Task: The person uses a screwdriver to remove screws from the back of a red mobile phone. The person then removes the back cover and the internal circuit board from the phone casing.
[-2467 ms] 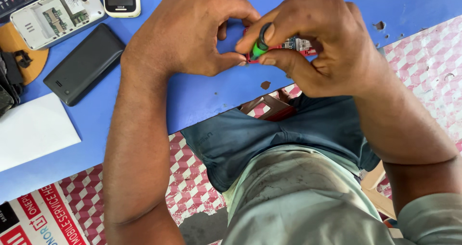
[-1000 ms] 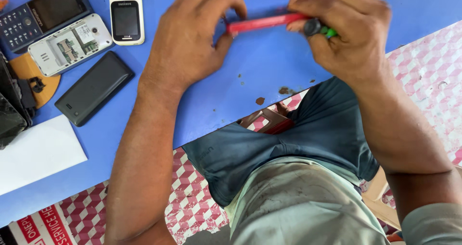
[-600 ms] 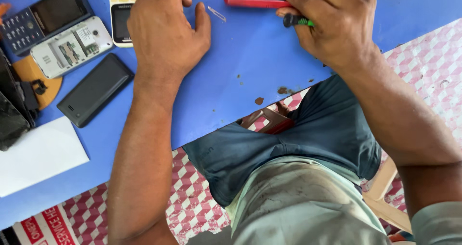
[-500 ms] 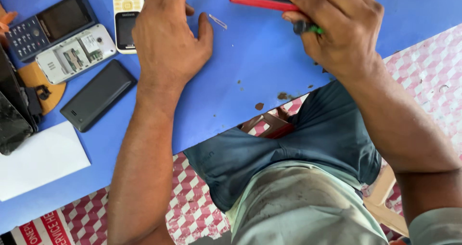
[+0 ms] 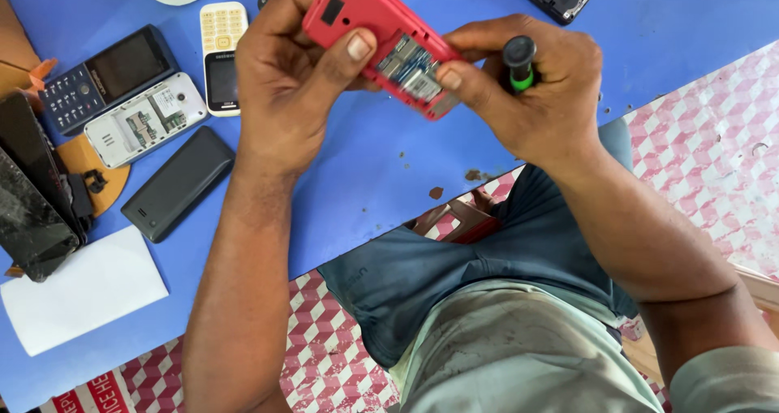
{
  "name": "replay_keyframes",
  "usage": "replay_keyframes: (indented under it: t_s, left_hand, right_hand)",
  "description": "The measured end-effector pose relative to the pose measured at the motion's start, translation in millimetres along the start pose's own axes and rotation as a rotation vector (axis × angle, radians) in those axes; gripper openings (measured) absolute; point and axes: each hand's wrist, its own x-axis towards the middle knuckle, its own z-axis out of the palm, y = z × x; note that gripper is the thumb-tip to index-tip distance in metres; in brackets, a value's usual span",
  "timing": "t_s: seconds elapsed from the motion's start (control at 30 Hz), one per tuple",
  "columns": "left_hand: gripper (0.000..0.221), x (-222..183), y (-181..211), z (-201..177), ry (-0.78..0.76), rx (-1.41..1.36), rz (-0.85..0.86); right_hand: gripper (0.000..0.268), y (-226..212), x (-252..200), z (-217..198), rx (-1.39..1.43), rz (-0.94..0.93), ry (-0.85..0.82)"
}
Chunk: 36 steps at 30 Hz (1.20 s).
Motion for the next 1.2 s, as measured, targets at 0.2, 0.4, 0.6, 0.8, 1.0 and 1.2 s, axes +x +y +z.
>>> replay_keyframes:
  t_s: [0.2,0.4,0.6,0.8,1.0,1.2]
  left_hand:
    - [0.023,-5.6,-5.7,-4.4,-0.016,0.041,0.223]
    - [0.029,-4.4,-4.4,-1.7,-0.006,-0.192,0.128]
    - [0.024,-1.8,-4.3,1.2,-0.040,-0.166,0.236]
    - [0.039,-5.7,-13.1,-1.0,-0.060,-0.241,0.194]
    - [0.055,-5.5,-34.4,7.1,-0.161,-0.472,0.114]
    - [0.066,-10.0,-37.2,4.8,-0.162,-0.414,0.193]
  right_hand:
    - [0.037,-15.3,2.8,-10.4,-0.127,-0.049,-0.156]
    - [0.025,-16.8,3.5,-13.9,-0.291,-0.063,-0.132]
    - [0.024,-22.7,-6.4,-20.7,-0.319,-0.312,-0.066]
    - [0.034,-28.2,-14.9,-16.8,0.035,-0.378,0.048]
    - [0.048,-21.1,11.7,-15.0,0.084,-0.727,-0.198]
    - [0.068,-18.5,23.9,7.9,0.188,-0.889,-0.279]
